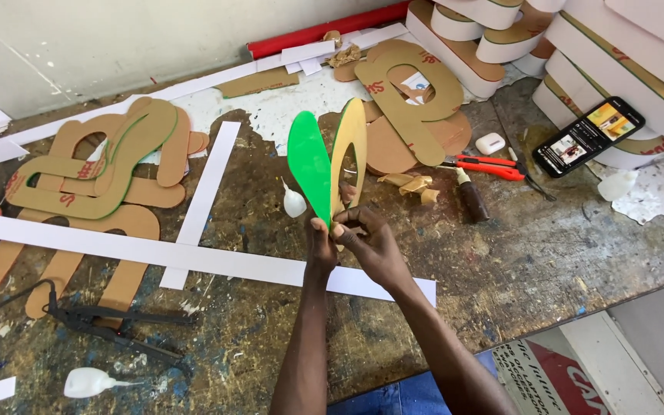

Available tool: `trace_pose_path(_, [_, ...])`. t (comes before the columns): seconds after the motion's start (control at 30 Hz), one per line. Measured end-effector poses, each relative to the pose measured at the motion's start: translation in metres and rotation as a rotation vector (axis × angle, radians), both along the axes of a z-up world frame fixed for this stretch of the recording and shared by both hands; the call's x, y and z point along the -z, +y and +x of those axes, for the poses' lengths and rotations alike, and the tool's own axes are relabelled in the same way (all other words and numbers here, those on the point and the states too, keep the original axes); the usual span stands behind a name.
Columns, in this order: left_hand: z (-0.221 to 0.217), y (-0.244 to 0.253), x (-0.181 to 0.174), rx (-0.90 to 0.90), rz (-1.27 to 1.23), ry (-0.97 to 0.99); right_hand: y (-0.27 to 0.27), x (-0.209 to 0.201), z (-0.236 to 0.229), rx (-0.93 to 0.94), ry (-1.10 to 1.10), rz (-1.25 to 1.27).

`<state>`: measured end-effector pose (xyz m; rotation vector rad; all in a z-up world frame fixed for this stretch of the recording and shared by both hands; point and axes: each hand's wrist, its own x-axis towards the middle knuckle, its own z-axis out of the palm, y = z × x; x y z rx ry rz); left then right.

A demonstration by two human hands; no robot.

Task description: The person peels a protective backing from a green letter-shaped cutout and then applies a white strip along its edge using a glue bottle. The person presses the strip down firmly to secure it in place.

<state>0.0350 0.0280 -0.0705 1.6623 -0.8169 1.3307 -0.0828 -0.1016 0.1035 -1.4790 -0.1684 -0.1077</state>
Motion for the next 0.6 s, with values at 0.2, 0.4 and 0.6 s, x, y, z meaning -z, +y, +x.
trace_pose_path(0.2, [-0.049,-0.019,-0.088,0.752,-0.46,0.709,0.007,-0.013,0.008,0.058,-0.074,-0.121])
trace_pose_path(0.4, [-0.044,0.002,-0.114,0.716,-0.451,0.827,0.019,-0.065,-0.01,0.11,-0.098,-0.236])
trace_pose_path(0.6, [-0.047,0.006,-0.128,0.705,-0.52,0.818,0.015,-0.02,-0.002,0.171,-0.128,-0.283])
